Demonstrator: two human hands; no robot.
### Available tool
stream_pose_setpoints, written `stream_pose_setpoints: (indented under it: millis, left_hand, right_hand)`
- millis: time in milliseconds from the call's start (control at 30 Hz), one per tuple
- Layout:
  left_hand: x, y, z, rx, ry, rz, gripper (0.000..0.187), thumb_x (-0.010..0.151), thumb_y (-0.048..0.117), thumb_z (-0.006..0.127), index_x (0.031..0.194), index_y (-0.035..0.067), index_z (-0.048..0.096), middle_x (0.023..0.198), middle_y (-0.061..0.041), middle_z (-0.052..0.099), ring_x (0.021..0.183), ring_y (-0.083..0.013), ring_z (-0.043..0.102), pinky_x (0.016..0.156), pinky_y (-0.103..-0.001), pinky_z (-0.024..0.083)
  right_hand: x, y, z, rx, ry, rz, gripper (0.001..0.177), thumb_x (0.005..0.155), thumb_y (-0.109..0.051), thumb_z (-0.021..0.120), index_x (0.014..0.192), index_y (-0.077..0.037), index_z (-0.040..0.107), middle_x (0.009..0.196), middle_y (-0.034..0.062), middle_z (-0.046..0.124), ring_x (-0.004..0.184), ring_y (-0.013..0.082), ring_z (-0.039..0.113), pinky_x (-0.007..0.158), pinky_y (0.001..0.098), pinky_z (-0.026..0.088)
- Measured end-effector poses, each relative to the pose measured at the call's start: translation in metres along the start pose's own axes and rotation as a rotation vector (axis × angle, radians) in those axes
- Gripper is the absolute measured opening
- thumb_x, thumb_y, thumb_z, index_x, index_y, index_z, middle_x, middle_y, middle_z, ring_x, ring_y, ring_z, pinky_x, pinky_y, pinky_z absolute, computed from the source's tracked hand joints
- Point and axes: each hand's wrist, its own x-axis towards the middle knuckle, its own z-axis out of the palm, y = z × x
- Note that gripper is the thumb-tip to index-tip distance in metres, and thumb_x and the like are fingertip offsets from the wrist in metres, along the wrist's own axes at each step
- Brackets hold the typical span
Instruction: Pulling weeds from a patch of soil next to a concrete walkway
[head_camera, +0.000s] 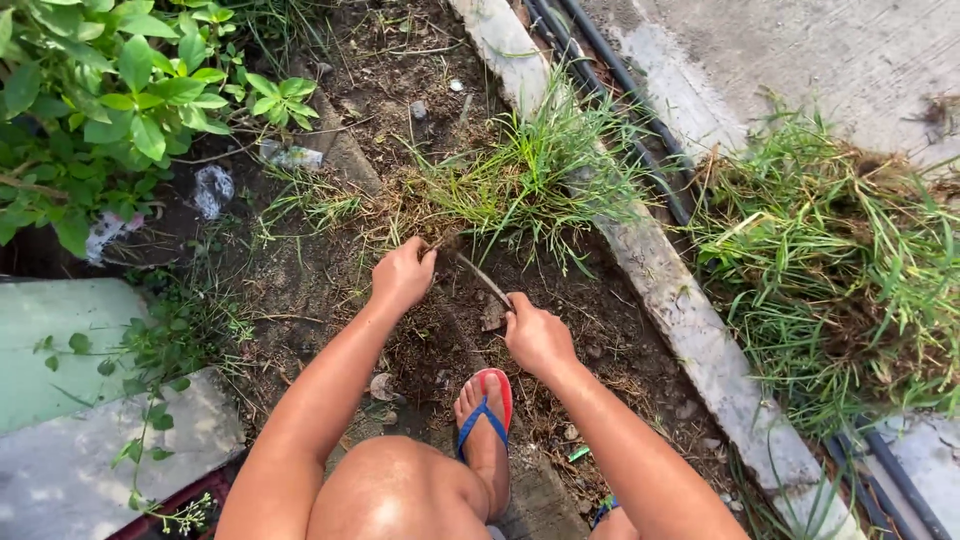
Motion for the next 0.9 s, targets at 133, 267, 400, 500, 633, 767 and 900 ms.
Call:
stream_pose_setpoints:
  millis: [133,267,400,500,633,767,900]
  left_hand:
    - [0.004,0.004,0.004,0.003,0.027,0.067,0.033,0.099,0.038,0.055,0.115,0.01,0.063,0.097,-0.015,0.074,0.09,-0.0347,0.072,0.08,-0.051,0.054]
    - [0.0,0.035,-0.029,0.112,0.114,0.227,0.031,0.099,0.035,0.056,0.114,0.009,0.064,0.099,-0.016,0.073,0.092,-0.0368,0.072,0.084,-0.052,0.055]
    - [0.003,0.065,-0.056,0.188,0.24,0.4,0.029,0.097,0.032,0.059,0.11,0.007,0.065,0.103,-0.018,0.068,0.09,-0.0386,0.07,0.081,-0.054,0.055]
    - [-0.006,0.1,-0.081,0.25,0.268,0.492,0.025,0.096,0.028,0.06,0.107,0.006,0.065,0.108,-0.018,0.062,0.085,-0.0383,0.07,0.075,-0.053,0.057]
    - [-0.019,0.157,-0.099,0.288,0.259,0.568,0.023,0.097,0.024,0.062,0.106,0.003,0.065,0.11,-0.018,0.059,0.081,-0.0366,0.071,0.07,-0.051,0.058]
    - [-0.019,0.212,-0.091,0.287,0.362,0.75,0.023,0.093,0.025,0.066,0.106,0.006,0.068,0.108,-0.015,0.061,0.082,-0.0358,0.071,0.07,-0.05,0.058]
    - [-0.027,0.272,-0.076,0.289,0.35,0.797,0.022,0.095,0.023,0.064,0.11,0.008,0.069,0.106,-0.015,0.061,0.08,-0.0329,0.071,0.067,-0.048,0.058]
  right_hand:
    - [-0.004,0.005,-0.018,0.017,0.108,-0.057,0.034,0.103,-0.031,0.046,0.133,-0.015,0.053,0.091,0.0224,0.073,0.088,0.0452,0.07,0.081,0.058,0.052]
    - [-0.006,0.004,-0.049,-0.041,0.163,-0.07,0.034,0.101,-0.031,0.049,0.132,-0.018,0.055,0.092,0.0218,0.074,0.089,0.0453,0.07,0.082,0.0585,0.052]
    - [-0.022,-0.008,-0.097,-0.043,0.237,-0.081,0.035,0.099,-0.032,0.051,0.131,-0.021,0.057,0.093,0.0213,0.073,0.089,0.046,0.069,0.082,0.0585,0.052]
    - [-0.035,-0.002,-0.126,-0.039,0.304,-0.111,0.033,0.099,-0.032,0.052,0.129,-0.02,0.06,0.094,0.0206,0.074,0.09,0.0458,0.069,0.083,0.0582,0.052]
    - [-0.047,0.02,-0.156,-0.052,0.377,-0.133,0.034,0.099,-0.032,0.053,0.13,-0.02,0.06,0.094,0.0212,0.074,0.09,0.0461,0.069,0.082,0.0588,0.051]
    - [-0.062,0.04,-0.187,-0.097,0.479,-0.139,0.036,0.098,-0.033,0.054,0.13,-0.019,0.061,0.094,0.0215,0.074,0.091,0.0453,0.069,0.083,0.0576,0.052]
    - [-0.083,0.054,-0.22,-0.084,0.476,-0.03,0.036,0.099,-0.033,0.053,0.131,-0.02,0.061,0.093,0.0197,0.074,0.089,0.044,0.069,0.082,0.0572,0.052]
